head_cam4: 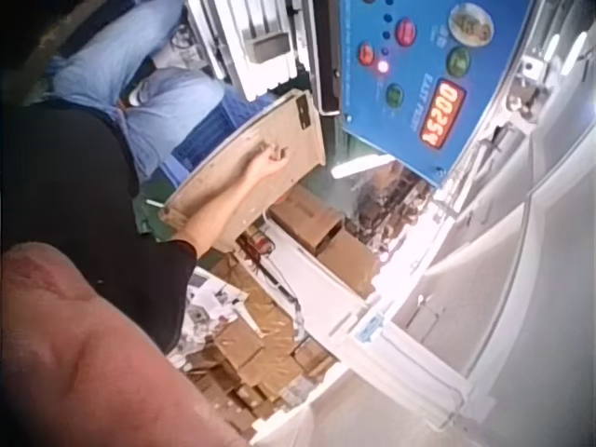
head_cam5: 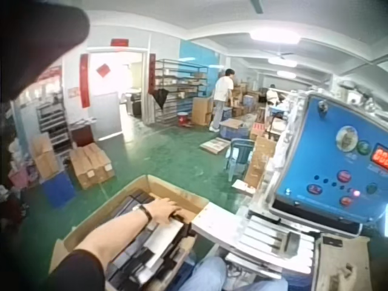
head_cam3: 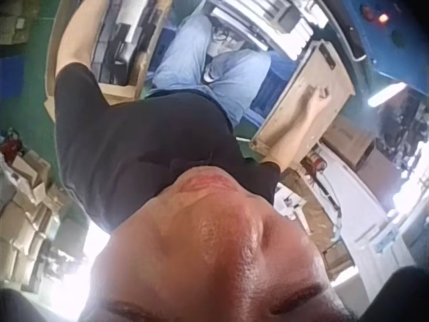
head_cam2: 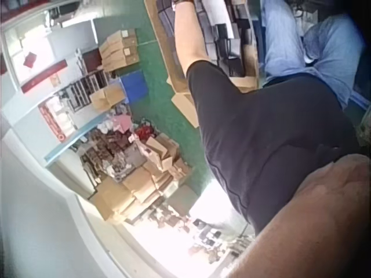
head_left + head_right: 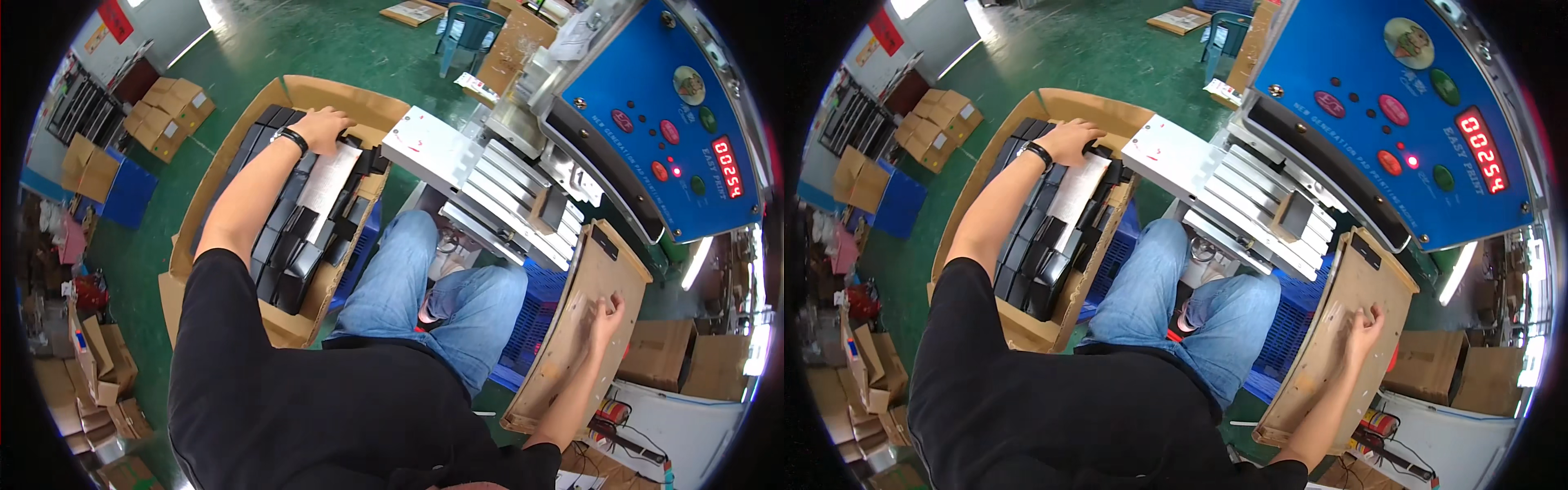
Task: Operate a pad printing machine to stamp designs onto small black plastic components.
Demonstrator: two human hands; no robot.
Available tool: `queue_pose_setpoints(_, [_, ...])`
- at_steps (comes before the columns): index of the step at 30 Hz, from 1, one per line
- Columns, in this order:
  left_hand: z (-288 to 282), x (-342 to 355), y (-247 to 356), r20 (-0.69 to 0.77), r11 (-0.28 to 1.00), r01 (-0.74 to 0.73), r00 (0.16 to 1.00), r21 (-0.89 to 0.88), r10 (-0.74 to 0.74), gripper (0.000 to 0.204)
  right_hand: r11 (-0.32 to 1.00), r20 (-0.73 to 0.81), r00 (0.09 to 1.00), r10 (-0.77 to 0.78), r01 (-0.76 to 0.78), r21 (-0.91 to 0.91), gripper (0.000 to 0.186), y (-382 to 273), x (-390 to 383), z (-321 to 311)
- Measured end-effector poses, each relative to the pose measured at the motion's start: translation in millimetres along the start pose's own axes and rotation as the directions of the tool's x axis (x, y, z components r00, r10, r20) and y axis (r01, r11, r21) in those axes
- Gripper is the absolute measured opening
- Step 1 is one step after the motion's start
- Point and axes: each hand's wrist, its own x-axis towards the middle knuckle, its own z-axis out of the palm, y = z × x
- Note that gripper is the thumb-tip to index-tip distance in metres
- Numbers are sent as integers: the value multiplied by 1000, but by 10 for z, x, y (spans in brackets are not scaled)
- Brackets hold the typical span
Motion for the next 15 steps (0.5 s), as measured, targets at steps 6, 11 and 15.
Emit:
queue_pose_setpoints(6, [-211,-102,60,41,984,-156,987,85,153,54,999,1,999,-44,44,-29,49,-138,-35,-55])
queue_pose_setpoints(11, [-547,-567,268,-282,952,-209,949,-225,141,45,935,144,952,-270,223,277,41,-1244,-371,432])
queue_pose_setpoints(15, [-744,-723,614,-474,890,-195,880,-411,-26,46,813,202,873,-444,298,500,30,-1573,-491,699])
